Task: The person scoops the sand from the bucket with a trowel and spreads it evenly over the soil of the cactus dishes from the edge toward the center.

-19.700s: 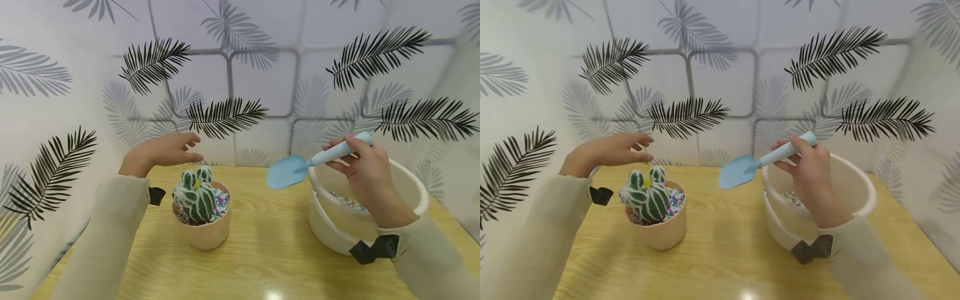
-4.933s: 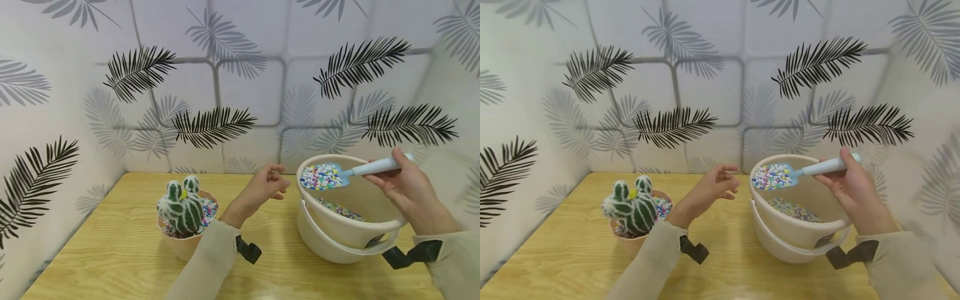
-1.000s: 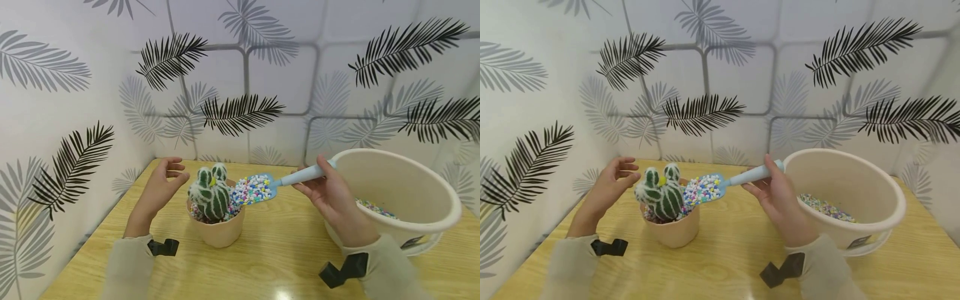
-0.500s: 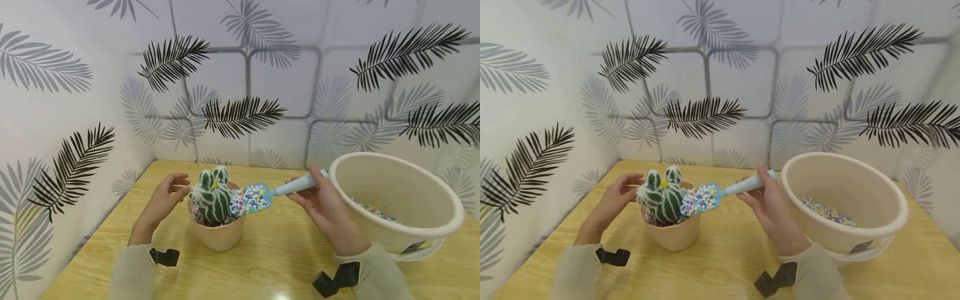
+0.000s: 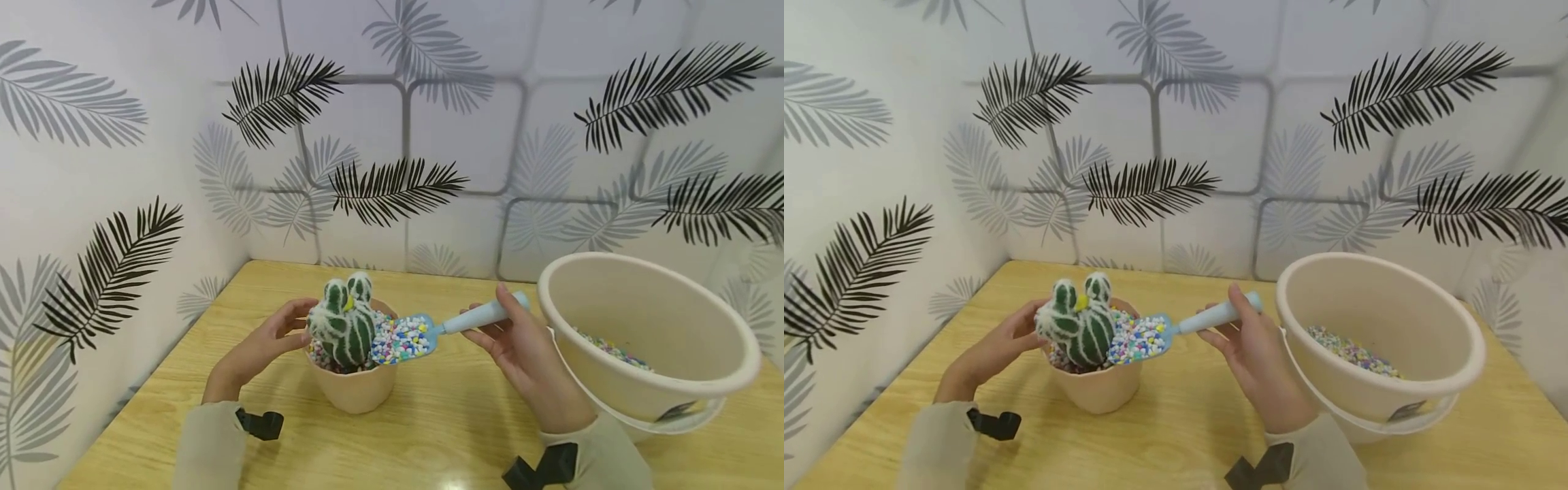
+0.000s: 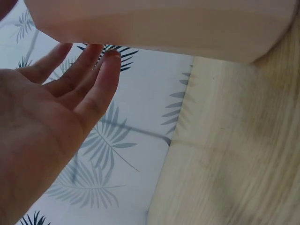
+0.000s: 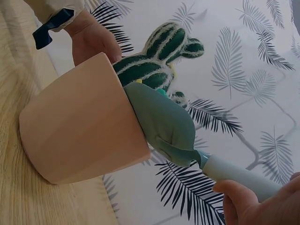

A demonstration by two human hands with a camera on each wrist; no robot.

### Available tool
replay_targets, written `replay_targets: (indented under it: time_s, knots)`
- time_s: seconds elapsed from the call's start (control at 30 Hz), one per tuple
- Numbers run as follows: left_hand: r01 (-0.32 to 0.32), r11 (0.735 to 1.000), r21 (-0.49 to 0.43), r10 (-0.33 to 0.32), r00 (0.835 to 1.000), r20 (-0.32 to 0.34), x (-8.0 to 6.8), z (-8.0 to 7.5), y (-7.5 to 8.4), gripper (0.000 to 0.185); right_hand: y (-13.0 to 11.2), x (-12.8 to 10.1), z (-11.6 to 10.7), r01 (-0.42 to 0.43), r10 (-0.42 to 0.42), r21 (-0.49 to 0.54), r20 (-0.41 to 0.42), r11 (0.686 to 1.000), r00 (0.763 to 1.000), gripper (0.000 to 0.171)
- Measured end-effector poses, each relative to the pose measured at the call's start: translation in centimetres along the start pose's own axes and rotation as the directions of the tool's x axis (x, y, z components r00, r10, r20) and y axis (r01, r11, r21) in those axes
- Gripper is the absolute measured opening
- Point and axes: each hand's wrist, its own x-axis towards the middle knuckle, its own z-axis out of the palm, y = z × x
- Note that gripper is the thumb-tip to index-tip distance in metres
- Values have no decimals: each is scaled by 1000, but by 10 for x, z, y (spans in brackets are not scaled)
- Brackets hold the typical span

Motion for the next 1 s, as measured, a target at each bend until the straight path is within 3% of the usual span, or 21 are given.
replay_targets:
  time_s: [0.27,0.37,0.5,0.67,0.8,1.0]
  knots:
    - [24,992,-128,-9,993,117,0,0,-12,85,3,-1,-7,74,-72,-7,165,997,984,22]
    - [8,992,-122,9,991,131,1,3,-14,93,6,-1,-12,101,-104,22,223,995,969,23]
    - [-25,999,-48,31,991,128,1,5,-13,93,10,-1,-15,142,-146,34,252,989,957,23]
    - [-38,990,139,25,995,93,0,4,-3,88,12,-1,-13,198,-196,18,235,980,952,19]
    - [35,956,291,-46,999,29,-1,5,15,88,10,0,-8,225,-220,-1,197,974,955,14]
    - [177,908,380,-169,984,-56,3,17,35,96,10,2,-3,272,-268,-8,139,962,953,11]
